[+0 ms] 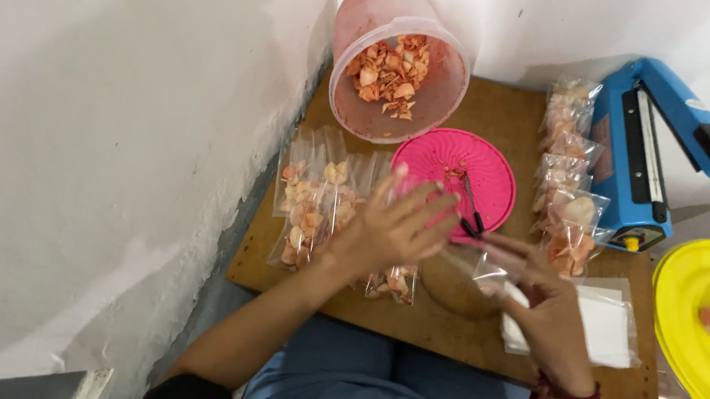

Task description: Manually filling small plastic bags with dried vegetable pieces and sealing them with a heat sealer.

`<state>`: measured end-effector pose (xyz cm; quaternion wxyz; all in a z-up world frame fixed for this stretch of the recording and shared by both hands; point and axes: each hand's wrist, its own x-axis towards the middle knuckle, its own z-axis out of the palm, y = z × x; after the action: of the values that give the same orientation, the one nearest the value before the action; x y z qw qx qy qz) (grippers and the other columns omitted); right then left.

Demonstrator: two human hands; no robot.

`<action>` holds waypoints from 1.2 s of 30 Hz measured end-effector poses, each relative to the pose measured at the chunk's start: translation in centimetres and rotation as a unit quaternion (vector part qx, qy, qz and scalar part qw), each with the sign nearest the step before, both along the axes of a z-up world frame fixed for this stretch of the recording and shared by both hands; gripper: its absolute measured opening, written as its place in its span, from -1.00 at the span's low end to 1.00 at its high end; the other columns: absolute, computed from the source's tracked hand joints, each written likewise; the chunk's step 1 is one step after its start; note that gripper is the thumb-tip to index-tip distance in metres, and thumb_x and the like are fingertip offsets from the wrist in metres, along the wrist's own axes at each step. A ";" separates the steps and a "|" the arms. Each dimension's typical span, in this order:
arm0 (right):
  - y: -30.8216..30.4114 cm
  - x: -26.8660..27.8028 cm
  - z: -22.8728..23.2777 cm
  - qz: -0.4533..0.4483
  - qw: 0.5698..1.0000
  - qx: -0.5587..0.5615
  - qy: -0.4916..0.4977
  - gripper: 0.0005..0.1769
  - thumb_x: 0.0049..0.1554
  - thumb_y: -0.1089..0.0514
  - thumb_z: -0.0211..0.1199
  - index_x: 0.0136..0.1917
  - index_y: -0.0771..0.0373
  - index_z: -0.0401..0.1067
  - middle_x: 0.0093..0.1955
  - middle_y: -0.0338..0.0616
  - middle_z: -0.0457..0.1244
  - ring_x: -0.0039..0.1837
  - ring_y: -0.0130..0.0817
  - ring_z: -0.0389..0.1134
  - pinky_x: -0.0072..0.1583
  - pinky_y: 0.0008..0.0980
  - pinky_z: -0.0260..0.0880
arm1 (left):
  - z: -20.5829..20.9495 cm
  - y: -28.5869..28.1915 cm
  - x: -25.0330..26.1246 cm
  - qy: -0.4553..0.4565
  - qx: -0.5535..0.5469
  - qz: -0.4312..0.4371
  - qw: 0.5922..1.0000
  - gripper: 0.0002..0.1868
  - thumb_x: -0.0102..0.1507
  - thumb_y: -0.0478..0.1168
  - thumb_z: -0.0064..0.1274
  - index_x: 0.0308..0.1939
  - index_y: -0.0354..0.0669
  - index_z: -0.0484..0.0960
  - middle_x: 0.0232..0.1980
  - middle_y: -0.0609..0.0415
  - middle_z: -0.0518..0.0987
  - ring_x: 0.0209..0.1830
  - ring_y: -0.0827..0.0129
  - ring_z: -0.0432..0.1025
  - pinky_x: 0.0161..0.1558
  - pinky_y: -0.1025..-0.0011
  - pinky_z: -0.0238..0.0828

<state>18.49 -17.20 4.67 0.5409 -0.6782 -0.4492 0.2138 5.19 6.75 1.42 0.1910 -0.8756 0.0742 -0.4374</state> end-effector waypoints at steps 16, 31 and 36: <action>-0.9 2.6 0.5 0.028 0.991 0.031 0.126 -0.45 0.08 0.21 0.35 0.36 0.31 0.53 0.54 0.01 0.30 0.60 -0.16 0.28 0.56 -0.06 0.29 | 3.3 2.2 -1.1 0.042 -0.542 -0.269 0.795 -0.91 0.41 -0.17 0.28 -0.03 0.22 0.76 0.13 0.32 0.76 0.18 0.51 0.66 0.70 -0.04 -0.04; -2.5 4.9 -2.4 -0.001 0.965 0.094 0.245 -0.33 0.02 0.22 0.35 0.39 0.48 0.44 0.55 0.13 0.29 0.58 -0.02 0.31 0.59 -0.04 0.27 | 1.5 3.1 -1.0 0.119 -0.559 -0.229 0.788 -0.89 0.31 -0.02 0.35 -0.12 0.22 0.78 0.45 0.21 0.61 0.47 0.34 0.51 0.62 -0.07 0.01; -2.4 4.8 -2.4 0.014 0.964 0.092 0.247 -0.31 0.00 0.18 0.37 0.38 0.47 0.45 0.57 0.13 0.28 0.60 -0.02 0.29 0.59 -0.03 0.22 | 2.0 2.9 -1.3 0.117 -0.566 -0.249 0.778 -0.92 0.36 -0.12 0.33 -0.08 0.24 0.80 0.45 0.18 0.61 0.44 0.40 0.52 0.62 0.02 -0.03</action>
<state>23.30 -19.61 2.22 0.6919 -0.5456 -0.3283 0.3403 3.90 9.67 3.41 -0.4641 -0.8218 0.0504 -0.3268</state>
